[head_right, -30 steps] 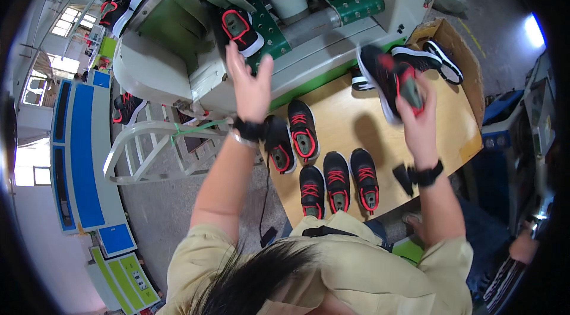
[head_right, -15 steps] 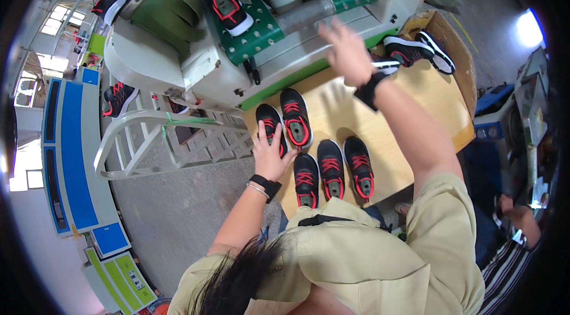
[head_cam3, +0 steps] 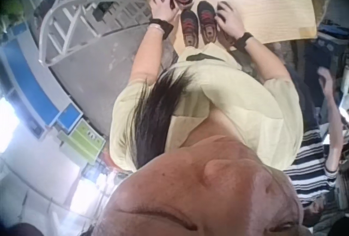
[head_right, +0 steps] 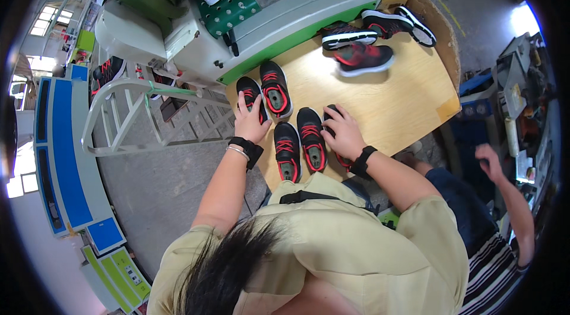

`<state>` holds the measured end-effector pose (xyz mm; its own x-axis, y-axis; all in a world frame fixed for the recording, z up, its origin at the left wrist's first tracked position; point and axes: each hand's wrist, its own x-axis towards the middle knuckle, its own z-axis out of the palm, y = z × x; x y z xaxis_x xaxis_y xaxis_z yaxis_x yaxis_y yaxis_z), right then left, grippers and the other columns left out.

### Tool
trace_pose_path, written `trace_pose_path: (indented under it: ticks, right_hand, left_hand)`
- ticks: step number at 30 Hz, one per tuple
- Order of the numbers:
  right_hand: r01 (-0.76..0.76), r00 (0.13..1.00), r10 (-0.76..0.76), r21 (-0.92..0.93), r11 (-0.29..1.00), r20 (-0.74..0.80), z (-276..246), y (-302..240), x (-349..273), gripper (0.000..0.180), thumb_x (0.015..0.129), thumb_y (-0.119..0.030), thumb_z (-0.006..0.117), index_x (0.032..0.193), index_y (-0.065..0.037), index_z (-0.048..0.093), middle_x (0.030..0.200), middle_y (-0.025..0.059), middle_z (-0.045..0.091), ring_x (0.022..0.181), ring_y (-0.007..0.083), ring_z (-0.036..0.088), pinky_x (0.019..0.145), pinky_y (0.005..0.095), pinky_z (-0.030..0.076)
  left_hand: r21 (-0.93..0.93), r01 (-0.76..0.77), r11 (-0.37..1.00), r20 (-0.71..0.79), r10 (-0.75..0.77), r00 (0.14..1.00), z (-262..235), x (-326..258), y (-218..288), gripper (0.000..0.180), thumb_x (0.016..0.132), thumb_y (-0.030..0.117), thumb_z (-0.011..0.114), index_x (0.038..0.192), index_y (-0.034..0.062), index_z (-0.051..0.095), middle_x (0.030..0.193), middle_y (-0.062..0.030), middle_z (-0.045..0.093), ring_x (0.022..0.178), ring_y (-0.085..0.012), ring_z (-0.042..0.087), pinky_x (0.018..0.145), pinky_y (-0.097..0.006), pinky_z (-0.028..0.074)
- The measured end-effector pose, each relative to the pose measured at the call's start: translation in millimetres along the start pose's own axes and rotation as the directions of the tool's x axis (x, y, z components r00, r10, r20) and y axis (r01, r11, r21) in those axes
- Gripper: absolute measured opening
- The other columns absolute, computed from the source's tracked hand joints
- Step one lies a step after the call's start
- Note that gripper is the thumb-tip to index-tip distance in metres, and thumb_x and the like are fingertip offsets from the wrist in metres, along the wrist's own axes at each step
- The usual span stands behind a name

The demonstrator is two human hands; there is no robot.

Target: Organize and place pairs of shoes onto a conveyor machine in a factory setting.

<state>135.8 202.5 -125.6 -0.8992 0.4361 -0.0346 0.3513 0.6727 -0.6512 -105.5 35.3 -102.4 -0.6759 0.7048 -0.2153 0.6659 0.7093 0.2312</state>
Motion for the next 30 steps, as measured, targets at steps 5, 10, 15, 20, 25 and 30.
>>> trace_pose_path:
  ticks: [5, 10, 15, 20, 25, 30]
  right_hand:
    - [0.026, 1.0, -0.025, 0.014, 1.0, -0.003, -1.8, 1.9, -0.9, 0.026, 0.083, -0.027, 0.067, 0.103, -0.01, 0.069, 0.142, 0.0101, 0.049, 0.138, 0.0396, 0.033, 0.108, 0.0506, 0.034]
    - [-0.009, 0.997, 0.019, 0.124, 0.992, -0.077, -9.1, 3.6, 12.0, 0.041, 0.083, -0.03, 0.069, 0.116, -0.008, 0.059, 0.131, 0.0141, 0.054, 0.127, 0.0377, 0.044, 0.103, 0.0479, 0.037]
    - [0.002, 0.909, 0.003, 0.012, 1.0, -0.417, -29.7, 14.4, 81.3, 0.067, 0.076, -0.03, 0.079, 0.127, 0.001, 0.048, 0.121, 0.0214, 0.054, 0.116, 0.0387, 0.05, 0.101, 0.0444, 0.039]
    - [-0.429, 0.902, 0.368, 0.391, 0.814, 0.225, -18.6, 22.0, 156.4, 0.109, 0.072, -0.052, 0.081, 0.146, 0.007, 0.025, 0.13, 0.0323, 0.05, 0.117, 0.0365, 0.055, 0.097, 0.0433, 0.045]
    - [-0.424, 0.898, 0.368, 0.254, 0.869, 0.239, 2.8, 32.6, 180.4, 0.112, 0.065, -0.043, 0.084, 0.147, 0.004, 0.023, 0.116, 0.0293, 0.061, 0.105, 0.0351, 0.064, 0.089, 0.0372, 0.052]
    - [-0.284, 0.953, 0.302, 0.341, 0.896, 0.002, -19.3, 43.8, 148.1, 0.068, 0.074, -0.031, 0.075, 0.128, 0.001, 0.047, 0.105, 0.0216, 0.064, 0.095, 0.0296, 0.065, 0.083, 0.0387, 0.052]
  left_hand:
    - [-0.01, 0.019, 1.0, 0.014, -0.019, 1.0, 1.1, -0.7, -1.3, 0.088, 0.072, 0.031, 0.078, 0.148, 0.0277, 0.034, 0.159, -0.0199, 0.003, 0.129, -0.0467, 0.039, 0.1, -0.053, 0.043]
    - [-0.015, 0.044, 0.999, 0.043, -0.044, 0.998, -2.7, -2.0, -1.8, 0.089, 0.071, 0.031, 0.079, 0.148, 0.0285, 0.035, 0.159, -0.0192, 0.002, 0.13, -0.0474, 0.039, 0.1, -0.054, 0.042]
    - [-0.021, 0.041, 0.999, 0.045, -0.04, 0.998, -5.7, -1.0, 1.6, 0.087, 0.071, 0.027, 0.079, 0.147, 0.0271, 0.036, 0.159, -0.0198, 0.003, 0.129, -0.0489, 0.038, 0.103, -0.054, 0.04]
    - [-0.012, 0.027, 1.0, 0.038, -0.026, 0.999, -1.2, -0.4, -0.1, 0.088, 0.071, 0.032, 0.08, 0.147, 0.0272, 0.037, 0.159, -0.0211, 0.003, 0.127, -0.0495, 0.039, 0.102, -0.053, 0.041]
    - [-0.055, 0.004, 0.998, 0.05, -0.002, 0.999, -4.2, -2.7, 0.0, 0.087, 0.072, 0.032, 0.079, 0.148, 0.0267, 0.036, 0.159, -0.0216, 0.003, 0.125, -0.0504, 0.041, 0.103, -0.054, 0.04]
    - [-0.066, 0.016, 0.998, 0.077, -0.011, 0.997, -2.7, -3.6, -3.8, 0.088, 0.072, 0.032, 0.079, 0.147, 0.0268, 0.036, 0.159, -0.0227, 0.003, 0.124, -0.0518, 0.042, 0.102, -0.054, 0.041]
